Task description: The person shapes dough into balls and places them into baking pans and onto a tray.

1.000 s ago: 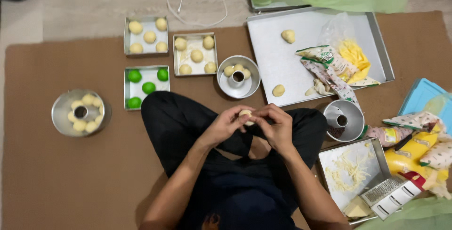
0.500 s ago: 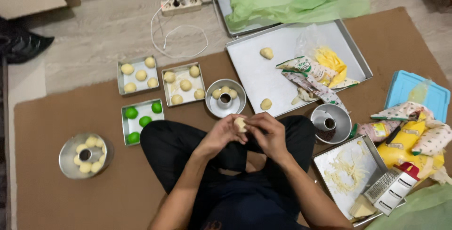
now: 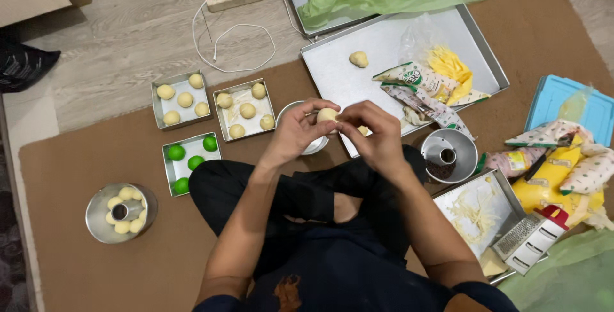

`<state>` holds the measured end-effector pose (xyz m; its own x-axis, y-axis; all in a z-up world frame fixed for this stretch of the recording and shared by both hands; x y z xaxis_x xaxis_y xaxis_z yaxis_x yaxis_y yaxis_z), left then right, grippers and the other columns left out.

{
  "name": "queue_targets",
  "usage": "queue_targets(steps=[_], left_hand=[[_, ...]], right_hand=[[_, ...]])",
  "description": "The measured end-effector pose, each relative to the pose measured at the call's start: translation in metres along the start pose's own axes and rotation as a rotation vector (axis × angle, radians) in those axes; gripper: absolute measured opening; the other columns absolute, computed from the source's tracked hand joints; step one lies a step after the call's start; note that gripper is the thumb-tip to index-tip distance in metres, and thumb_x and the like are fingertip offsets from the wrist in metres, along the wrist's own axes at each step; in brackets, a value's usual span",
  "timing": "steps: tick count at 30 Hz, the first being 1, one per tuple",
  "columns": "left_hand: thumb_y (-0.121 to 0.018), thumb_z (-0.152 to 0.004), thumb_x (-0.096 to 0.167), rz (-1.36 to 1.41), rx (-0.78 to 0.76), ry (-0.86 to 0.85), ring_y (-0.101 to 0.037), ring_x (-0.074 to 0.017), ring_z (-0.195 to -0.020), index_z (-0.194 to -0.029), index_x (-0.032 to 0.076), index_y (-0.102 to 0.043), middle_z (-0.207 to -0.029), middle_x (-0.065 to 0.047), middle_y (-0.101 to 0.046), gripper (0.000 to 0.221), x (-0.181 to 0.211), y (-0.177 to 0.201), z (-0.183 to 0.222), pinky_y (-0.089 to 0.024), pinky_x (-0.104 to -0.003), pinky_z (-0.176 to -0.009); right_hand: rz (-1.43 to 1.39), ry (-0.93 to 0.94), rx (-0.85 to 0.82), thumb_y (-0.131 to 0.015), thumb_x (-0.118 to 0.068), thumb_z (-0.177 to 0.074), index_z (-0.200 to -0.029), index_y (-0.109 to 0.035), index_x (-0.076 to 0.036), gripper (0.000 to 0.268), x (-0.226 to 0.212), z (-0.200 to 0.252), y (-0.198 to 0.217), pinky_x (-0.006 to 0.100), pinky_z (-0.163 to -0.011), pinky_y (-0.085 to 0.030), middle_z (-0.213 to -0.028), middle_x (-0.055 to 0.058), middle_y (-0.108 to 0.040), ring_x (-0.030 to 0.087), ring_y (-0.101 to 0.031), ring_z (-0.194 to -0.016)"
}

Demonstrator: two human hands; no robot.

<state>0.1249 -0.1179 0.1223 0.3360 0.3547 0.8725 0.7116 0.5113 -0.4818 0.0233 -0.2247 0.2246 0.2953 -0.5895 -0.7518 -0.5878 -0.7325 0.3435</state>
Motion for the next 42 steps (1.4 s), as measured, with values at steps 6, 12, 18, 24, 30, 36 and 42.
queue_targets(steps=[6, 12, 18, 24, 30, 36, 42], left_hand=[[-0.081, -0.092, 0.010, 0.054, -0.118, 0.066, -0.074, -0.0171, -0.093, -0.142, -0.004, -0.053, -0.113, -0.013, -0.067, 0.059, 0.000, -0.007, 0.001, -0.069, -0.032, -0.075], [-0.080, -0.091, 0.003, -0.012, -0.075, 0.060, -0.074, -0.0186, -0.096, -0.146, -0.002, -0.053, -0.114, -0.013, -0.069, 0.061, 0.001, -0.003, 0.009, -0.069, -0.035, -0.085], [-0.078, -0.095, 0.010, -0.081, -0.080, 0.032, -0.069, -0.0113, -0.105, -0.142, -0.001, -0.059, -0.121, -0.011, -0.069, 0.051, 0.002, 0.001, 0.011, -0.064, -0.028, -0.092], [-0.076, -0.097, 0.013, 0.030, -0.060, 0.025, -0.072, -0.0123, -0.103, -0.137, -0.002, -0.059, -0.118, -0.014, -0.070, 0.046, -0.005, 0.005, 0.016, -0.063, -0.026, -0.090], [-0.079, -0.093, 0.007, 0.063, -0.035, 0.033, -0.071, -0.0116, -0.105, -0.140, -0.003, -0.059, -0.125, -0.011, -0.069, 0.052, -0.015, 0.007, 0.027, -0.063, -0.027, -0.092], [-0.077, -0.095, 0.008, 0.080, 0.042, 0.163, -0.072, -0.0131, -0.102, -0.140, -0.006, -0.059, -0.127, -0.013, -0.068, 0.050, -0.062, 0.016, 0.059, -0.065, -0.028, -0.087], [-0.077, -0.095, 0.010, 0.115, 0.174, 0.346, -0.074, -0.0174, -0.091, -0.134, -0.005, -0.062, -0.113, -0.014, -0.071, 0.044, -0.137, 0.052, 0.109, -0.068, -0.032, -0.081]], right_hand=[[-0.099, 0.039, -0.132, -0.082, 0.002, -0.088, -0.097, -0.081, -0.004, 0.011, -0.004, -0.008, 0.002, 0.031, -0.062, -0.057, -0.095, 0.011, -0.075, 0.020, -0.068, -0.069], [-0.157, -0.032, -0.084, -0.085, 0.003, -0.084, -0.108, -0.077, 0.005, 0.026, 0.008, 0.005, 0.002, 0.033, -0.063, -0.061, -0.105, 0.020, -0.071, 0.025, -0.072, -0.075], [-0.317, -0.143, -0.021, -0.078, 0.009, -0.090, -0.097, -0.077, 0.009, 0.008, 0.024, 0.015, -0.002, 0.031, -0.055, -0.061, -0.089, 0.019, -0.070, 0.020, -0.071, -0.062], [-0.261, -0.058, -0.257, -0.085, 0.003, -0.084, -0.116, -0.071, 0.009, 0.035, 0.006, -0.005, -0.002, 0.031, -0.064, -0.059, -0.105, 0.020, -0.066, 0.023, -0.069, -0.077], [-0.122, -0.036, -0.234, -0.081, 0.001, -0.089, -0.101, -0.080, -0.002, 0.013, -0.002, 0.003, -0.011, 0.035, -0.067, -0.057, -0.097, 0.014, -0.074, 0.026, -0.071, -0.076], [-0.062, -0.143, -0.158, -0.080, -0.003, -0.090, -0.101, -0.082, -0.007, 0.012, 0.032, 0.057, -0.025, 0.036, -0.066, -0.057, -0.094, 0.013, -0.076, 0.028, -0.071, -0.075], [-0.040, -0.276, -0.166, -0.077, -0.005, -0.089, -0.104, -0.082, -0.007, 0.016, 0.064, 0.142, -0.058, 0.041, -0.074, -0.059, -0.098, 0.011, -0.078, 0.033, -0.075, -0.085]])
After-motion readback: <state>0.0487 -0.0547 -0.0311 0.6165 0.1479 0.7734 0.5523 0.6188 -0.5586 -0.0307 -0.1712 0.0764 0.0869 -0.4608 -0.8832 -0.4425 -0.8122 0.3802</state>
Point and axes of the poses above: each hand's wrist, its own z-axis away from the middle knuckle, its own y-axis out of the back of the hand, x = y × z, the point moved 7 cm from there along -z, towards the middle knuckle
